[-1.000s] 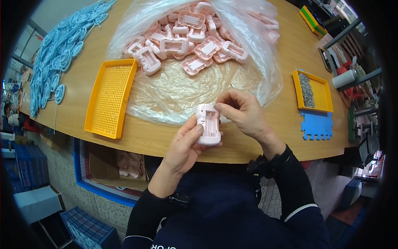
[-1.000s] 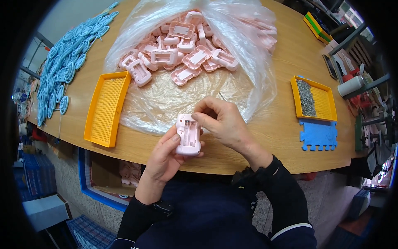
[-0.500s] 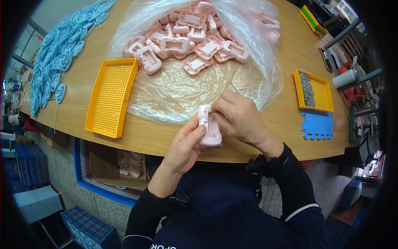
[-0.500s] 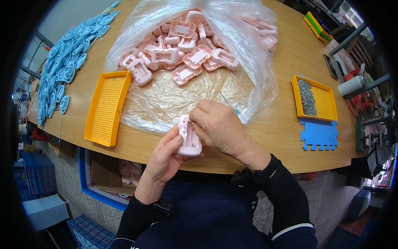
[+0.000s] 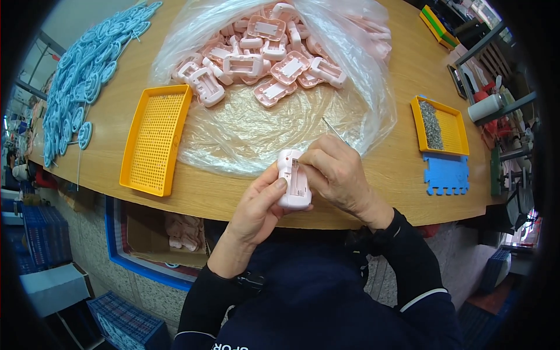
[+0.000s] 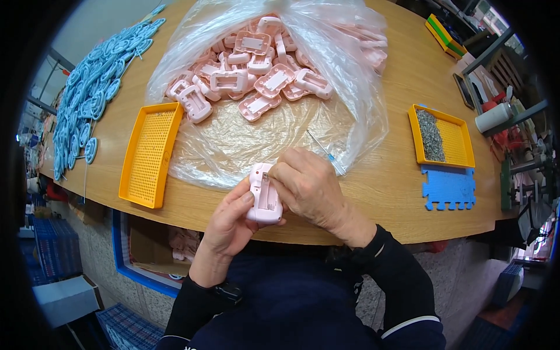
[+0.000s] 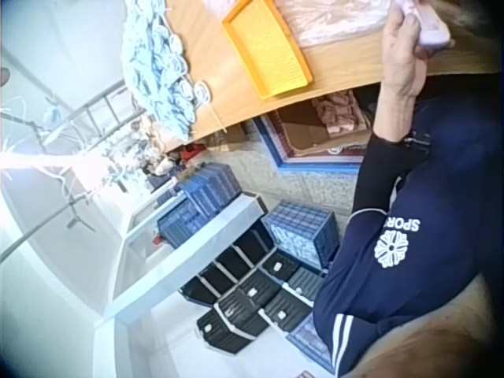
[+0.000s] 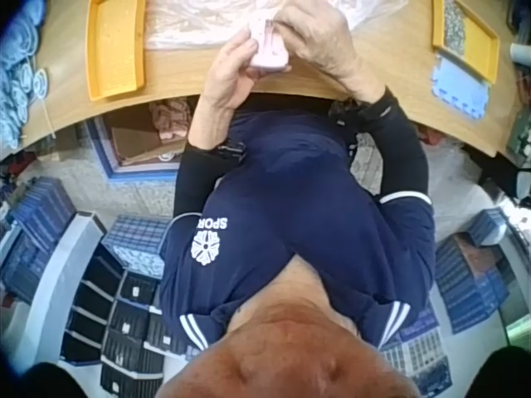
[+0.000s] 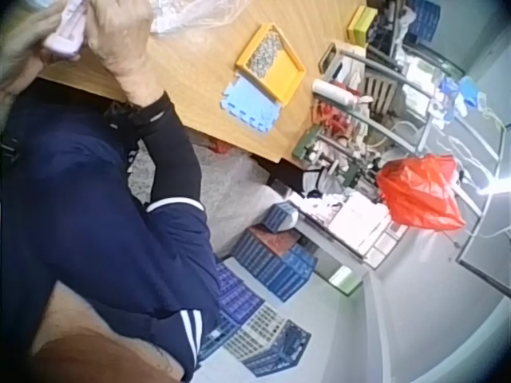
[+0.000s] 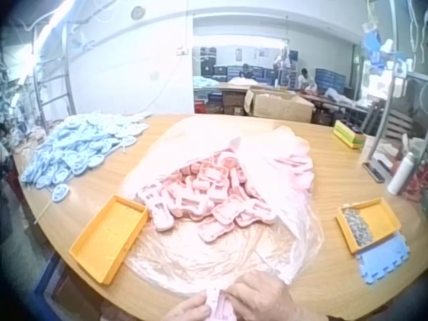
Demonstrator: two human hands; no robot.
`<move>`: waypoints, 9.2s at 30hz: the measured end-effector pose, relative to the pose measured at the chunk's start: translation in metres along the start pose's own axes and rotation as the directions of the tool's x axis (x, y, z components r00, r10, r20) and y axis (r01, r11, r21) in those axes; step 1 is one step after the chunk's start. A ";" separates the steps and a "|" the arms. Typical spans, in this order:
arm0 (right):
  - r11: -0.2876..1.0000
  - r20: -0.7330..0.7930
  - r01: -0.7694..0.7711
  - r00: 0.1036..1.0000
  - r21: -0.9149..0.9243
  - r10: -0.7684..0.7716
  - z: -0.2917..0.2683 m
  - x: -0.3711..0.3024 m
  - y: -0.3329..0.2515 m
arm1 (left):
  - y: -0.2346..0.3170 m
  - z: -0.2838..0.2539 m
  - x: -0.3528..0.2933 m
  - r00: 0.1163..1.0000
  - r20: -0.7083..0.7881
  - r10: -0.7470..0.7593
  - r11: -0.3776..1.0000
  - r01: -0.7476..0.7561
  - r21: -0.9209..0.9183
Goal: The person is assembling small pink plastic enclosures by inserting metal pins and snaps.
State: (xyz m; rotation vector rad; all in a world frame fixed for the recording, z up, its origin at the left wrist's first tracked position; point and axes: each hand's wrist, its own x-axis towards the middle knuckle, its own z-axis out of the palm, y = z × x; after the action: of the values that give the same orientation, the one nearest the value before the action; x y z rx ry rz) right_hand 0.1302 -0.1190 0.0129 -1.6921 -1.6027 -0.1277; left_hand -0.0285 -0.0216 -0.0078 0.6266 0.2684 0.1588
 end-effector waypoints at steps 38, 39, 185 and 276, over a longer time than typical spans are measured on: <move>0.991 0.122 -0.131 0.984 -0.010 0.131 -0.004 0.003 -0.007 | -0.024 -0.001 0.000 0.984 -0.177 0.014 0.999 -0.006 0.047; 0.993 0.107 -0.119 0.987 -0.011 0.120 -0.005 0.003 -0.009 | -0.023 0.001 0.000 0.985 -0.166 0.044 0.997 -0.032 0.076; 0.202 0.324 -0.557 0.700 0.806 0.637 0.011 -0.011 0.011 | 0.018 -0.031 0.067 0.955 -0.113 0.276 0.869 -0.197 0.455; 0.902 0.142 -0.428 0.891 -0.051 0.431 -0.005 -0.002 -0.027 | 0.002 0.009 0.033 0.914 -0.159 0.373 0.918 -0.339 0.204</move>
State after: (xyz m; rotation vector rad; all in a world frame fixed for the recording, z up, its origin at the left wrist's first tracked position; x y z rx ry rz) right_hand 0.1080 -0.1267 0.0272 -2.0699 -1.2910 0.2133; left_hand 0.0057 -0.0179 -0.0061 0.8318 0.3581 0.5578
